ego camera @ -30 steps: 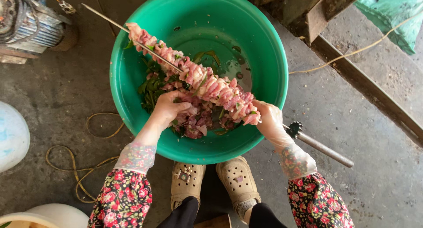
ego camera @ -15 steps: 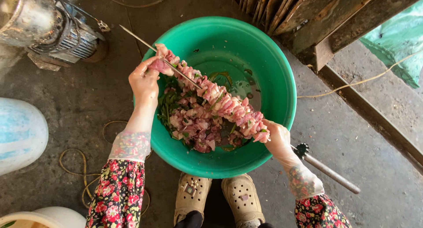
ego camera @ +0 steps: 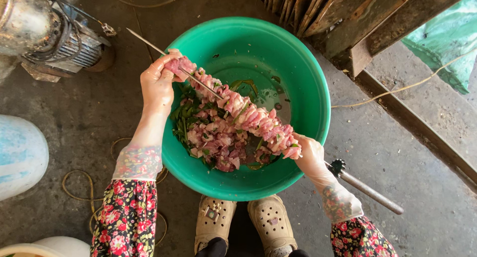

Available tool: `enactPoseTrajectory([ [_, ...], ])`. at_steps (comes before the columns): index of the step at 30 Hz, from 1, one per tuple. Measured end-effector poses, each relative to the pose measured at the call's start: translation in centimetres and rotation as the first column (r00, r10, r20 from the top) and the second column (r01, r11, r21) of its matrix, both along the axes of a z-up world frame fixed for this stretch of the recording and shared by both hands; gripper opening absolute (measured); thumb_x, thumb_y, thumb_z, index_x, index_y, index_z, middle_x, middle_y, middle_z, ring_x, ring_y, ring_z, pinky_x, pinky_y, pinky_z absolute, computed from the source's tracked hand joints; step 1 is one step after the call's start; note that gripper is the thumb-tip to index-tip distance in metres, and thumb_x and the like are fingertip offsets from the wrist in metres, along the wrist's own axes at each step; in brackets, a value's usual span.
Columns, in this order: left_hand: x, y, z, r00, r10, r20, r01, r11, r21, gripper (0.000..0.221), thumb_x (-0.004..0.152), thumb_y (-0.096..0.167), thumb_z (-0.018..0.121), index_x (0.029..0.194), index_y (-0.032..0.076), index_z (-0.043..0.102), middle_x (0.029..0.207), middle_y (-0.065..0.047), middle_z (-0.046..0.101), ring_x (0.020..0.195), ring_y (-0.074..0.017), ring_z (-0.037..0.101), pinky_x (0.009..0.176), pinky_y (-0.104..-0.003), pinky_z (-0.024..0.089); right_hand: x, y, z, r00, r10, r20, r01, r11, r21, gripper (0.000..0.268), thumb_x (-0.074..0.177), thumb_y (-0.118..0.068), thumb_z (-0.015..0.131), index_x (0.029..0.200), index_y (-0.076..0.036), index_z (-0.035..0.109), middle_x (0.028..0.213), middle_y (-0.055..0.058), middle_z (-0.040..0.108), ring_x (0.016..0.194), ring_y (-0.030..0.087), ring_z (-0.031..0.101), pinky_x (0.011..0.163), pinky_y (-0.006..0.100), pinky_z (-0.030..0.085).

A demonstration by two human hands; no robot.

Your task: The person threads pieces of raw meat and green leaves onto a long metal skewer over a green plastic tub. They سپس pick up several more metal skewers from a bucket.

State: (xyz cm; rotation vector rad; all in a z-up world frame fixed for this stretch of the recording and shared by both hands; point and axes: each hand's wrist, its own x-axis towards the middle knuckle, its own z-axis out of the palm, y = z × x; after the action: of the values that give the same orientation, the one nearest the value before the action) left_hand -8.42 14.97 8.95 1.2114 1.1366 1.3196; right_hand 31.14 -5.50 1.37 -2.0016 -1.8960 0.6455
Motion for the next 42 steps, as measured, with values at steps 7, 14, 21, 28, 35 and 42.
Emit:
enactPoseTrajectory([
  [7, 0.7, -1.4, -0.6, 0.996, 0.006, 0.092, -0.008, 1.0, 0.02, 0.022, 0.113, -0.005, 0.049, 0.123, -0.001, 0.068, 0.109, -0.013, 0.071, 0.097, -0.0216, 0.073, 0.079, -0.032, 0.059, -0.1, -0.1, 0.4, 1.0, 0.019, -0.008, -0.019, 1.0, -0.002, 0.052, 0.074, -0.031, 0.083, 0.121, -0.012, 0.072, 0.099, 0.016, 0.075, 0.092, 0.038, 0.071, 0.074, 0.046, 0.056],
  [14, 0.4, -2.2, -0.4, 0.999, 0.049, -0.002, -0.049, 0.999, -0.013, 0.034, 0.104, -0.01, 0.045, 0.122, 0.0, 0.071, 0.106, -0.009, 0.073, 0.089, -0.0151, 0.069, 0.075, -0.029, 0.058, 0.0, 0.1, 1.1, 0.998, 0.065, -0.02, -0.064, 0.997, 0.032, 0.06, 0.069, -0.032, 0.086, 0.123, -0.013, 0.071, 0.102, 0.015, 0.075, 0.094, 0.038, 0.071, 0.075, 0.046, 0.056],
  [21, 0.0, -3.2, -0.4, 0.999, 0.043, -0.026, -0.044, 0.998, -0.043, 0.025, 0.108, -0.006, 0.05, 0.123, 0.002, 0.069, 0.105, -0.009, 0.073, 0.085, -0.0153, 0.068, 0.077, -0.03, 0.056, 0.5, -0.2, 0.0, 0.996, 0.082, 0.037, -0.082, 0.996, 0.016, 0.063, 0.067, -0.03, 0.087, 0.126, -0.013, 0.07, 0.101, 0.015, 0.075, 0.093, 0.038, 0.071, 0.074, 0.046, 0.055],
  [28, 0.2, -2.3, 1.7, 0.833, 0.154, 0.531, 0.044, 0.939, -0.342, 0.027, 0.1, 0.024, 0.053, 0.103, 0.002, 0.067, 0.11, -0.012, 0.073, 0.096, -0.0226, 0.074, 0.085, -0.036, 0.062, -0.5, -0.2, 1.7, 0.999, 0.051, -0.01, -0.05, 0.998, 0.029, 0.056, 0.071, -0.037, 0.087, 0.12, -0.015, 0.072, 0.098, 0.014, 0.076, 0.089, 0.036, 0.072, 0.073, 0.044, 0.056],
  [35, 3.4, -0.6, 0.9, 0.841, 0.277, 0.464, 0.014, 0.847, -0.531, 0.042, 0.102, 0.051, 0.054, 0.089, 0.011, 0.054, 0.082, -0.004, 0.059, 0.076, -0.0234, 0.069, 0.074, -0.044, 0.061, -0.6, 0.1, 1.9, 0.999, 0.038, 0.002, -0.038, 0.999, -0.028, 0.045, 0.075, -0.034, 0.083, 0.115, -0.016, 0.074, 0.094, 0.013, 0.076, 0.09, 0.037, 0.072, 0.073, 0.045, 0.056],
  [42, 10.4, -4.7, -7.5, 0.985, 0.16, 0.064, -0.134, 0.945, -0.298, 0.041, 0.105, 0.034, 0.056, 0.109, -0.006, 0.063, 0.11, -0.017, 0.07, 0.1, -0.0281, 0.067, 0.093, -0.041, 0.052, -0.6, -0.5, -1.5, 0.999, 0.008, -0.034, -0.002, 0.989, 0.148, 0.049, 0.074, -0.026, 0.074, 0.121, -0.01, 0.073, 0.093, 0.018, 0.075, 0.088, 0.04, 0.071, 0.075, 0.047, 0.055],
])
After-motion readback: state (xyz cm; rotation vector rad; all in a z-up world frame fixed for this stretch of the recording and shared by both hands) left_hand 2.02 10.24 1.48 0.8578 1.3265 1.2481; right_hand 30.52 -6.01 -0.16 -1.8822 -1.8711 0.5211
